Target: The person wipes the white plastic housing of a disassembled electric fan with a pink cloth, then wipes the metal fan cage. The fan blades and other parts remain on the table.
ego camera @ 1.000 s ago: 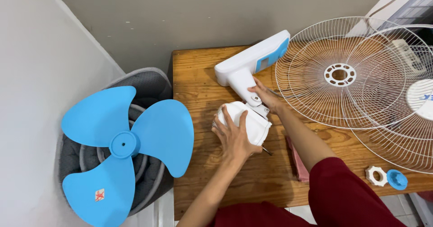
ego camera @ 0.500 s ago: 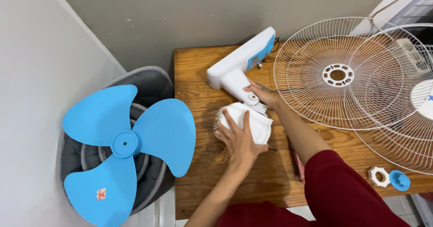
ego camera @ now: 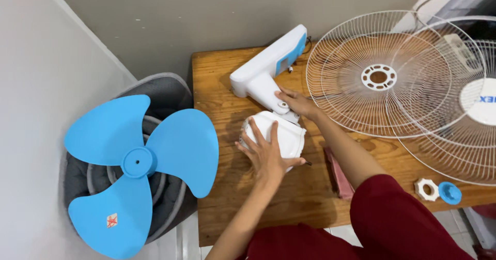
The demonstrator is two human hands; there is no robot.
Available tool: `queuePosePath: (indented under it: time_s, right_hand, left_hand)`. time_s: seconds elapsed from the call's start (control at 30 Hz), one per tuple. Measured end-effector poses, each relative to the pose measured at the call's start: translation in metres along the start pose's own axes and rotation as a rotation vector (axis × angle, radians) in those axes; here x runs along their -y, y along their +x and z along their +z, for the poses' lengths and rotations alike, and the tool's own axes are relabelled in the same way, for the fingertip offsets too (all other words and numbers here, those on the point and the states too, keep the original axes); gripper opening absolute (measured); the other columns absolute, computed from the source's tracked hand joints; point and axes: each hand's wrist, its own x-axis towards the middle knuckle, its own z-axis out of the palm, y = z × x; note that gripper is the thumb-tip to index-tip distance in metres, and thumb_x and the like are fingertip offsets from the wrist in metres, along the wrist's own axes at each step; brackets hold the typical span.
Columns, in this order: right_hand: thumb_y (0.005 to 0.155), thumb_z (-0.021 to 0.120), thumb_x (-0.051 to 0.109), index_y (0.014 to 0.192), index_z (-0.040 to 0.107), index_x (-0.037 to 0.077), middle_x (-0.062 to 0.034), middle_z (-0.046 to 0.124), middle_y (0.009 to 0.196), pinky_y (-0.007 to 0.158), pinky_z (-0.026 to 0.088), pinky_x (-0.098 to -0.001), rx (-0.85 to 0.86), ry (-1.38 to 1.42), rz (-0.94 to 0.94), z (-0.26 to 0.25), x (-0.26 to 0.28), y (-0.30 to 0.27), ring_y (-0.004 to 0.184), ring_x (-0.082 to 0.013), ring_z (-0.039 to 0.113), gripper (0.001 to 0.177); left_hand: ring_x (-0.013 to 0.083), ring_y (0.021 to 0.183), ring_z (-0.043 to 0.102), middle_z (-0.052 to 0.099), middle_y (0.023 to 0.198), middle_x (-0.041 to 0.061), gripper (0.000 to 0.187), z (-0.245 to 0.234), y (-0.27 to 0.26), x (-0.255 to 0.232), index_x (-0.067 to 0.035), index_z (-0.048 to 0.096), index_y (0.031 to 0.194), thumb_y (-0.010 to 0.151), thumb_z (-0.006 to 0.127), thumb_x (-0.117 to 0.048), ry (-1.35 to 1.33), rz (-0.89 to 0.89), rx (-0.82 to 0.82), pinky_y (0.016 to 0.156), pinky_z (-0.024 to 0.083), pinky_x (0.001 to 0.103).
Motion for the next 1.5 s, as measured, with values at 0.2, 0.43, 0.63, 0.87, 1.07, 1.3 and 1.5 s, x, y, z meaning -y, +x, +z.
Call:
queuePosePath:
  time_s: [0.2,0.43,0.63,0.87,1.07,1.3,1.5]
  right_hand:
    - [0.101,0.058,0.041,0.143,0.059,0.006,-0.0183,0.069,0.126,0.094,0.054,-0.0358,-0.301,-0.118,-0.278,-0.015,-0.021,-0.09,0.11,-0.023,0.068,0.055]
    - [0.096,0.069,0.037,0.135,0.065,0.013,-0.0131,0.066,0.134,0.118,0.045,-0.0488,-0.631,-0.761,-0.137,0.014,-0.057,-0.234,0.13,-0.0329,0.059,0.045]
    - [0.087,0.077,0.048,0.159,0.033,0.029,-0.0249,0.008,0.166,0.106,0.018,-0.0755,-0.716,-0.751,0.275,0.034,-0.096,-0.257,0.145,-0.0554,0.015,0.087]
    - [0.078,0.077,0.051,0.16,0.026,0.013,-0.0253,0.023,0.164,0.115,0.018,-0.0713,-0.988,-0.703,0.138,0.02,-0.128,-0.261,0.152,-0.0474,0.024,0.104]
    - [0.08,0.081,0.049,0.158,0.028,0.014,-0.0281,0.042,0.147,0.112,0.015,-0.0749,-0.856,-0.6,0.381,0.003,-0.118,-0.264,0.138,-0.0486,0.039,0.101]
    - [0.098,0.063,0.028,0.145,0.059,0.014,-0.0212,0.055,0.149,0.108,0.051,-0.0479,-0.846,-0.419,-0.266,0.025,-0.052,-0.25,0.13,-0.0376,0.058,0.048]
    - [0.096,0.065,0.03,0.141,0.063,0.017,-0.0195,0.056,0.13,0.095,0.051,-0.0491,-0.527,-0.492,-0.22,0.057,0.062,-0.216,0.11,-0.0339,0.061,0.047]
  left_hand:
    - [0.0439,0.145,0.026,0.027,0.159,0.019,0.104,0.006,0.007,0.026,-0.011,0.046,0.146,0.064,0.091,-0.057,-0.098,0.088,-0.18,0.11,0.013,0.079]
    - [0.039,0.13,0.053,0.058,0.137,0.023,0.057,0.023,0.046,0.089,-0.001,0.055,0.143,0.097,0.069,-0.032,-0.523,0.254,-0.28,0.112,0.042,0.047]
    - [0.0372,0.127,0.056,0.06,0.136,0.023,0.057,0.045,0.067,0.099,-0.001,0.055,0.14,0.093,0.072,-0.029,-0.655,0.248,-0.236,0.109,0.043,0.045]
    - [0.0354,0.127,0.056,0.06,0.137,0.022,0.057,0.045,0.066,0.101,-0.002,0.055,0.14,0.093,0.072,-0.029,-0.721,0.219,-0.213,0.108,0.043,0.044]
    - [0.0351,0.126,0.054,0.061,0.135,0.021,0.056,0.042,0.064,0.097,-0.003,0.057,0.139,0.092,0.072,-0.03,-0.697,0.192,-0.215,0.108,0.042,0.044]
    - [0.0336,0.122,0.061,0.064,0.131,0.02,0.051,0.049,0.067,0.1,-0.003,0.059,0.135,0.093,0.073,-0.028,-0.755,0.251,-0.285,0.105,0.046,0.043]
    - [0.0315,0.116,0.065,0.067,0.128,0.02,0.051,0.054,0.071,0.104,-0.001,0.057,0.133,0.092,0.072,-0.027,-0.857,0.228,-0.218,0.101,0.05,0.04]
